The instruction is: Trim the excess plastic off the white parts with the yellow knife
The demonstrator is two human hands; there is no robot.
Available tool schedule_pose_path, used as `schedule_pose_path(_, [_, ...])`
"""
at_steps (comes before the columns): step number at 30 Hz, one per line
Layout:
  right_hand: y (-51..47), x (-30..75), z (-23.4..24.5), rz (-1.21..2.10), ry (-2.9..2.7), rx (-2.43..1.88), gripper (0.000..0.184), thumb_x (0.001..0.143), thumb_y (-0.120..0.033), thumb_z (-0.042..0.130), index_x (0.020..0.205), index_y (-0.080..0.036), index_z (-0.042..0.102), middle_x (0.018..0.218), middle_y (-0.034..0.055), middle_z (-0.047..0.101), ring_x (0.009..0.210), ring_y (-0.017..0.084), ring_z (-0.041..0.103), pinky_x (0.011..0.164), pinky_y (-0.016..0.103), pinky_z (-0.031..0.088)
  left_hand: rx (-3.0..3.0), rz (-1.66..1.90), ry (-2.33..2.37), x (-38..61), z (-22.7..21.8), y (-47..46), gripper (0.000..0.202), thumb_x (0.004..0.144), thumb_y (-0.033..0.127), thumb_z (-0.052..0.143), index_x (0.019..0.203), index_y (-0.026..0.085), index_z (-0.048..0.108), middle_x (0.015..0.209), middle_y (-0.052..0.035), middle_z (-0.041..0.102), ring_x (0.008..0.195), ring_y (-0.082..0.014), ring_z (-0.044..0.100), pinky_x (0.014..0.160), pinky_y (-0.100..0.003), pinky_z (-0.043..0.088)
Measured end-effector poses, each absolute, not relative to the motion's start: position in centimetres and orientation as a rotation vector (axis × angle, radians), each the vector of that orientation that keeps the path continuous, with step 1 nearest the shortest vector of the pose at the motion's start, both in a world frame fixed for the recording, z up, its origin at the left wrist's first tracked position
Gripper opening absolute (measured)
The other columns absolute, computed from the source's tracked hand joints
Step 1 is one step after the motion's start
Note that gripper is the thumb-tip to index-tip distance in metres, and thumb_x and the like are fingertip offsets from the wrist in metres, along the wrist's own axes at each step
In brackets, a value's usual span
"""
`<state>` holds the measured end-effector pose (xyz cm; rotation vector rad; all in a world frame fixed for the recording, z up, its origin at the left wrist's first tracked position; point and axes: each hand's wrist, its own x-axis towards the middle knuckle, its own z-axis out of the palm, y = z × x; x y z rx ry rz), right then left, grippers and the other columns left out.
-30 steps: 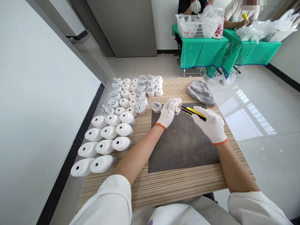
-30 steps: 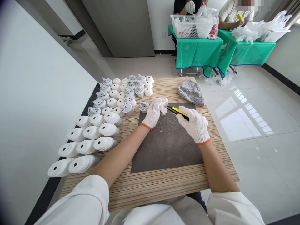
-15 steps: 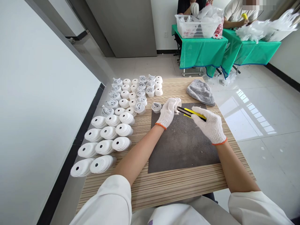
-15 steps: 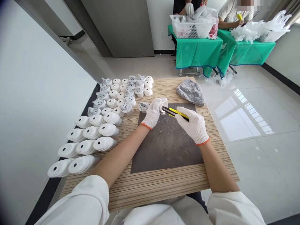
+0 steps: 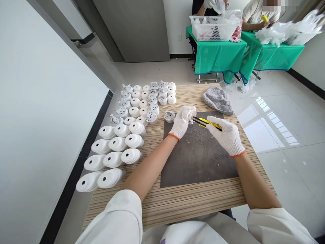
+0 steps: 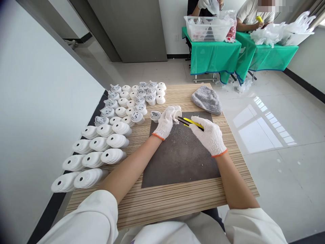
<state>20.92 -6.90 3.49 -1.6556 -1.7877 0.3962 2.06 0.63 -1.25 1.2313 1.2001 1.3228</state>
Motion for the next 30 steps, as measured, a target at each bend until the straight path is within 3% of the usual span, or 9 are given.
schedule_pose_path(3, [-6.7, 21.1, 3.3, 0.203, -1.833, -1.740, 0.036, 0.091, -0.044, 0.066, 0.124, -0.034, 0.076, 0.117, 0.0024, 0.078, 0.102, 0.028, 0.075, 0.091, 0.043, 0.059, 1.260, 1.332, 1.184, 2.0, -0.8, 0.4, 0.045, 0.094, 0.058, 0.051, 0.102, 0.019, 0.073, 0.100, -0.0063, 0.074, 0.086, -0.0160, 0.065, 0.068, -0.023, 0.054])
schedule_pose_path(7, [-6.7, 21.2, 3.3, 0.105, -1.878, -1.693, 0.035, 0.093, -0.043, 0.066, 0.125, -0.035, 0.075, 0.117, 0.0028, 0.077, 0.104, 0.027, 0.074, 0.089, 0.040, 0.058, 1.196, 1.302, 1.193, 2.0, -0.9, 0.4, 0.047, 0.094, 0.060, 0.050, 0.105, 0.020, 0.072, 0.100, -0.0053, 0.074, 0.080, -0.0160, 0.065, 0.063, -0.025, 0.054])
schedule_pose_path(12, [-6.9, 21.0, 3.2, 0.274, -1.879, -1.555, 0.031, 0.090, -0.038, 0.067, 0.117, -0.028, 0.079, 0.107, 0.0040, 0.079, 0.095, 0.024, 0.075, 0.088, 0.038, 0.059, 1.270, 1.386, 1.166, 2.0, -1.9, 1.0, 0.042, 0.094, 0.056, 0.051, 0.100, 0.020, 0.072, 0.103, -0.0075, 0.075, 0.095, -0.0173, 0.066, 0.081, -0.026, 0.054])
schedule_pose_path(18, [-6.9, 21.1, 3.1, 0.560, -1.699, -1.471, 0.034, 0.088, -0.041, 0.068, 0.117, -0.024, 0.079, 0.103, 0.0045, 0.079, 0.084, 0.022, 0.076, 0.081, 0.037, 0.062, 1.193, 1.381, 1.169, 2.2, -2.5, 1.4, 0.043, 0.094, 0.058, 0.052, 0.103, 0.021, 0.071, 0.094, -0.0045, 0.073, 0.082, -0.0164, 0.064, 0.065, -0.025, 0.052])
schedule_pose_path(23, [-6.9, 21.2, 3.5, 0.326, -1.836, -1.547, 0.029, 0.087, -0.036, 0.069, 0.113, -0.028, 0.080, 0.107, 0.0028, 0.079, 0.094, 0.024, 0.075, 0.085, 0.038, 0.060, 1.223, 1.388, 1.159, 2.1, -1.9, 1.0, 0.044, 0.093, 0.059, 0.052, 0.101, 0.020, 0.072, 0.094, -0.0051, 0.073, 0.084, -0.0155, 0.065, 0.070, -0.024, 0.054])
schedule_pose_path(27, [-6.9, 21.3, 3.7, 0.123, -1.858, -1.697, 0.031, 0.090, -0.041, 0.067, 0.118, -0.035, 0.078, 0.113, 0.0022, 0.078, 0.098, 0.027, 0.075, 0.085, 0.042, 0.059, 1.139, 1.297, 1.179, 2.0, -1.3, 0.5, 0.044, 0.093, 0.058, 0.053, 0.101, 0.020, 0.072, 0.091, -0.0039, 0.072, 0.070, -0.0133, 0.062, 0.058, -0.024, 0.053])
schedule_pose_path(30, [-6.9, 21.2, 3.7, 0.142, -1.859, -1.698, 0.032, 0.089, -0.041, 0.066, 0.118, -0.034, 0.078, 0.112, 0.0023, 0.078, 0.097, 0.027, 0.075, 0.086, 0.042, 0.059, 1.142, 1.318, 1.172, 2.0, -1.4, 0.5, 0.043, 0.093, 0.058, 0.054, 0.102, 0.020, 0.072, 0.092, -0.0046, 0.073, 0.072, -0.0140, 0.063, 0.058, -0.023, 0.053])
